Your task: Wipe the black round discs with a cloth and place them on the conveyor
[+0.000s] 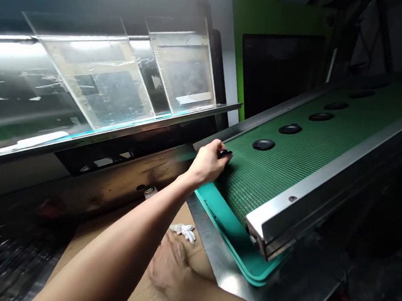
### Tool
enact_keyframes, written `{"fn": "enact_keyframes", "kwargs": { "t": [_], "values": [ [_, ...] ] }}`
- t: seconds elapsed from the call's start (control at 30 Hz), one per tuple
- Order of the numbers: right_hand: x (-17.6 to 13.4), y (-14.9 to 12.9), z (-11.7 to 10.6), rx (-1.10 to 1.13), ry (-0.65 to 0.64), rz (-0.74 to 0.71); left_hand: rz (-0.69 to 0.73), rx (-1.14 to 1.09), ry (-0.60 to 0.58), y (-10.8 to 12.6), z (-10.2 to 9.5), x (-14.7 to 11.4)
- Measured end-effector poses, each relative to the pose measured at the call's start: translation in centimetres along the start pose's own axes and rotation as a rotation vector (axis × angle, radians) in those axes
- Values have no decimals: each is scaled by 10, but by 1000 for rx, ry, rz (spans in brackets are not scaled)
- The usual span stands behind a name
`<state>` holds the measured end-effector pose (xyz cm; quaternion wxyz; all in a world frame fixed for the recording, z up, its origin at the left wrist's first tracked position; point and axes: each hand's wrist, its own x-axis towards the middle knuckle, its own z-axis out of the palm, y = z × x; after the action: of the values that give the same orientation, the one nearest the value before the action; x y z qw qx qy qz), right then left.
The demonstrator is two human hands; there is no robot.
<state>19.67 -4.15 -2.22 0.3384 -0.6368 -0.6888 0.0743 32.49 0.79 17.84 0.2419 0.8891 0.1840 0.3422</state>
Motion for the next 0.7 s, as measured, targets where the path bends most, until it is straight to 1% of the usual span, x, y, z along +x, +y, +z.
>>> {"fn": "enact_keyframes", "kwargs": {
  "t": [0.03,0.1,0.13,0.2,0.23,0.3,0.37,0.4,0.47,0.53,0.57,0.63,0.7],
  "values": [
    [-2,-2,-4,-26,6,10,-63,-97,22,-3,-13,-22],
    [-4,-5,-10,-87,8,11,-255,-347,83,-15,-40,-75],
    [-4,-6,-12,-110,-6,-4,-350,-459,142,-26,-53,-105],
    [-5,-6,-14,-144,-19,-37,-492,-609,327,-53,-75,-166],
    [-5,-6,-13,-157,-20,-55,-564,-670,426,-68,-83,-195],
    [-4,-4,-12,-165,-18,-77,-684,-782,569,-97,-92,-243],
    [-3,-2,-11,-133,11,-67,-738,-921,650,-118,-92,-276],
    [-3,-2,-11,-97,39,-48,-756,-1008,668,-124,-90,-287],
    [-1,-4,-11,15,127,-27,-792,-1196,686,-130,-82,-299],
    [-1,-9,-8,137,213,-48,-815,-1359,702,-131,-74,-301],
    [-1,-12,-5,182,237,-70,-812,-1428,698,-131,-70,-301],
    [-5,-20,4,217,237,-105,-789,-1544,660,-132,-66,-300],
    [-11,-28,15,193,199,-118,-790,-1629,603,-134,-63,-301]
  ]
}}
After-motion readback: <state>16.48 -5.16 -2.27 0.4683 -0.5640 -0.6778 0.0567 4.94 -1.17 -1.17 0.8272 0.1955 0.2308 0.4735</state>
